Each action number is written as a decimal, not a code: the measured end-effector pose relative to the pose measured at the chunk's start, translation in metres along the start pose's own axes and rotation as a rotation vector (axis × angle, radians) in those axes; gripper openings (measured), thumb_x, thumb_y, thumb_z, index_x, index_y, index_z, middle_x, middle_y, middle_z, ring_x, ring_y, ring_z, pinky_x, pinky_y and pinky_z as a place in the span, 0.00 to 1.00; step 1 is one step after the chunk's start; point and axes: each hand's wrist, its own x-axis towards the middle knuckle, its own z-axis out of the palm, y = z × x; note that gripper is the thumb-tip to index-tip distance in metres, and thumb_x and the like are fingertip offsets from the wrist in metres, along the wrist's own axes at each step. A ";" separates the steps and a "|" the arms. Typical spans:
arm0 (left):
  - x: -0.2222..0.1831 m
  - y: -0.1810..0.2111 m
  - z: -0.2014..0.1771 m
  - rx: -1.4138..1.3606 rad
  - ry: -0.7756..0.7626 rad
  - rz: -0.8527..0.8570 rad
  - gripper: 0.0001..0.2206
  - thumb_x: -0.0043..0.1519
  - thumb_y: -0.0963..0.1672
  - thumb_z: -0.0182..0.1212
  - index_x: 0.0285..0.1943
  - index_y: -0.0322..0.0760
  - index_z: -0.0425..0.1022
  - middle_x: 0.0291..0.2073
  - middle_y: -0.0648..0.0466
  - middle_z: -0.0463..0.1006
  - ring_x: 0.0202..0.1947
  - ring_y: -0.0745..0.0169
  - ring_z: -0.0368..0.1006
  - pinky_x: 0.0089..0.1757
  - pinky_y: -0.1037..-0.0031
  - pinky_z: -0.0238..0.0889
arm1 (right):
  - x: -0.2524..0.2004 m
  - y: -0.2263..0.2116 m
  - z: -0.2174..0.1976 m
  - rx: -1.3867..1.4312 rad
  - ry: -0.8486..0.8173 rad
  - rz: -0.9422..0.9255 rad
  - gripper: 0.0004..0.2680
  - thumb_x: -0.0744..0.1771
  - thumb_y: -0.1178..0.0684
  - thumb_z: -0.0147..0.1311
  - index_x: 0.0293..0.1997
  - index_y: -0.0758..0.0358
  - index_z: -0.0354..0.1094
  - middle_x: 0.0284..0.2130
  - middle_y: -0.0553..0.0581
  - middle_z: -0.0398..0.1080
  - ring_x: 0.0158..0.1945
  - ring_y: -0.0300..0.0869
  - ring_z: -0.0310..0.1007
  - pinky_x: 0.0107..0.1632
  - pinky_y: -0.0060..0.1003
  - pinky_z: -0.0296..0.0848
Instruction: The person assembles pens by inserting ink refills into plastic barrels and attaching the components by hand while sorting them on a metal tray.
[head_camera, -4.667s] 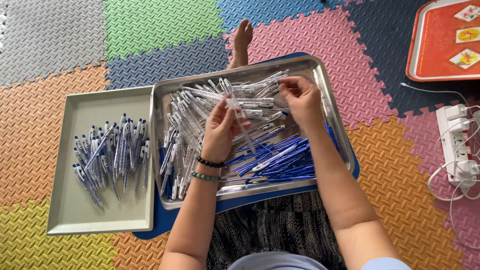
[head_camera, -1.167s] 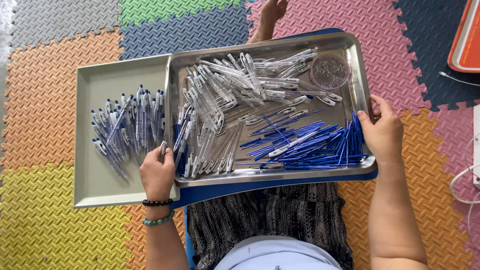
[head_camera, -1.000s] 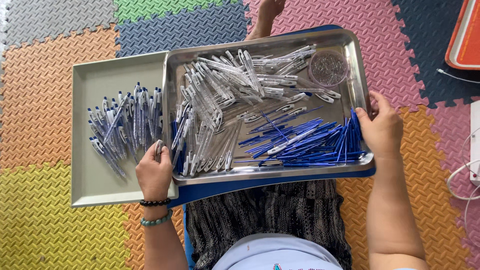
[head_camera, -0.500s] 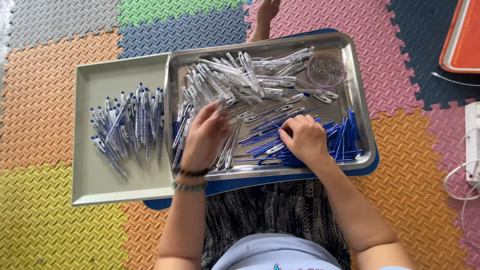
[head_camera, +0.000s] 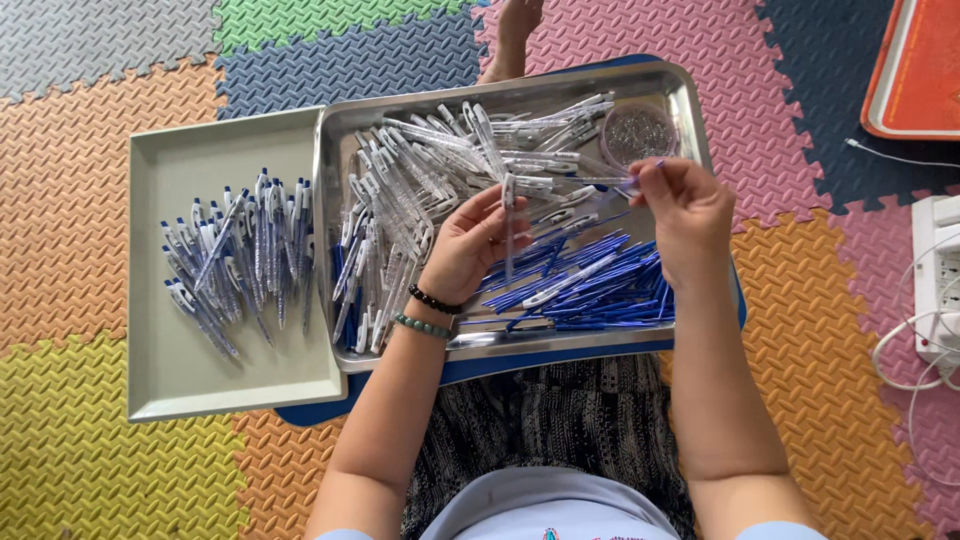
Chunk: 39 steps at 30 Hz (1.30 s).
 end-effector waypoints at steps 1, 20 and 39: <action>-0.001 -0.001 0.000 0.003 0.001 0.001 0.17 0.68 0.39 0.58 0.66 0.36 0.70 0.53 0.41 0.80 0.46 0.48 0.82 0.45 0.58 0.79 | 0.003 -0.010 0.009 0.003 0.000 0.000 0.04 0.72 0.57 0.60 0.45 0.67 0.74 0.38 0.63 0.78 0.34 0.40 0.78 0.39 0.32 0.79; -0.009 0.008 0.008 0.161 -0.233 -0.096 0.18 0.65 0.41 0.63 0.65 0.32 0.71 0.54 0.42 0.79 0.45 0.56 0.81 0.51 0.59 0.78 | 0.025 -0.060 0.065 -0.140 -0.067 -0.306 0.06 0.73 0.59 0.57 0.55 0.65 0.67 0.39 0.61 0.76 0.37 0.44 0.81 0.39 0.33 0.83; -0.008 0.001 0.011 0.064 -0.098 -0.076 0.19 0.65 0.37 0.62 0.66 0.30 0.70 0.51 0.39 0.81 0.44 0.45 0.82 0.43 0.53 0.79 | 0.018 -0.032 0.078 -0.059 -0.331 -0.116 0.07 0.69 0.61 0.63 0.49 0.71 0.71 0.30 0.65 0.76 0.31 0.44 0.80 0.31 0.34 0.80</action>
